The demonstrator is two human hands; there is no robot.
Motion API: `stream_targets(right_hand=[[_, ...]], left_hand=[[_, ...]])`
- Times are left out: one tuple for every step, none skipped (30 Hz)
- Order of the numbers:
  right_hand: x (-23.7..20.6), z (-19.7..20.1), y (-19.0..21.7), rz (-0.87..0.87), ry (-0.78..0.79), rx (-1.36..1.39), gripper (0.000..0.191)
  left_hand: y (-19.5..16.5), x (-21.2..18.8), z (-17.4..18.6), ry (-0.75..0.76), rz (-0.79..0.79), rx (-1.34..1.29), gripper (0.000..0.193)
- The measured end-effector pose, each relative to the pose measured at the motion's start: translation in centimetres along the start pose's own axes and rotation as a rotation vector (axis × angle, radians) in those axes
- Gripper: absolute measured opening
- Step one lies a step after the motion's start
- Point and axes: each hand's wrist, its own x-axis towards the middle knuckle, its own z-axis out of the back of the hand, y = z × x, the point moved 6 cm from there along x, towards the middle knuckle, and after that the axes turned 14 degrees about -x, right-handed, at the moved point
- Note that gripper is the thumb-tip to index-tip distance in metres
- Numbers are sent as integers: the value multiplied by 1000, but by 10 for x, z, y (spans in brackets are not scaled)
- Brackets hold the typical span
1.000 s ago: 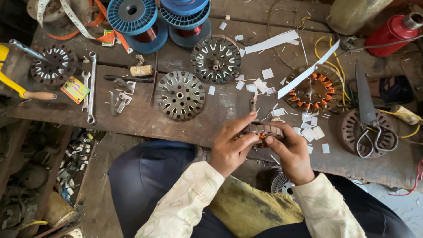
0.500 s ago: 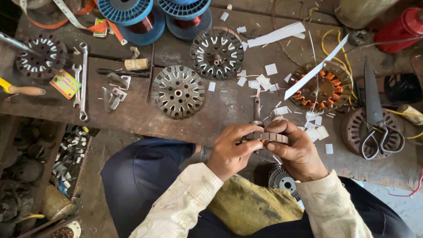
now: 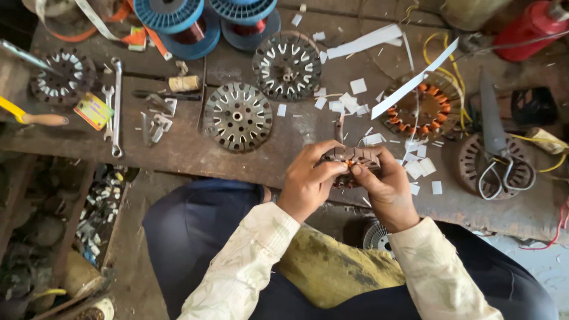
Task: The person inserts small white insulating pieces into the slots of a motor stator core, then uses shears to trim a strip of white material and continues inserting pieces. The person repeats this process across multiple stator cores on the workbench.
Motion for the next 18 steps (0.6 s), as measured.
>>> stream_targets(right_hand=[[0,0,5,29,-13,-81,26],[0,-1,9,56,-26,-163,29],[-2,-3,13,77,-36,-245,32],[-3,-2,16,79,-55,-309,36],[-4,-2,20,82,-77,-374,40],[-4,0,25,86,-101,-441,44],[-4,1,33,152,-100,-536,50],[-5,3,41,213,-97,-631,57],[-8,4,47,272,-94,-723,64],[-14,8,54,321,-135,-797,63],[-19,15,62,373,-175,-872,62],[-26,24,69,426,-215,-947,62],[-32,40,74,369,-335,-1105,54],[-39,57,79,308,-456,-1261,46],[-48,71,89,403,-539,-1305,33],[-57,87,98,501,-619,-1344,21],[-61,102,101,506,-689,-1462,20],[-63,118,103,512,-763,-1576,20]], left_hand=[[1,3,-1,3,-1,-6,31],[2,6,-1,4,-1,-11,30],[3,7,-1,4,6,-16,29],[4,7,0,-4,10,11,28],[4,7,0,-11,13,36,27],[6,8,-1,-18,14,59,26],[8,8,-1,-30,25,47,23],[10,8,-1,-41,41,34,22],[11,7,-1,-49,59,21,21],[12,7,-1,-43,79,1,21],[13,7,-1,-39,97,-18,20],[13,8,0,-35,114,-37,20],[11,10,0,-26,106,-54,21],[7,11,2,-17,99,-70,23],[3,13,3,-9,95,-88,26],[-3,17,6,-25,54,-64,30],[-8,22,10,-39,9,-40,35],[-14,26,13,-52,-39,-14,40]])
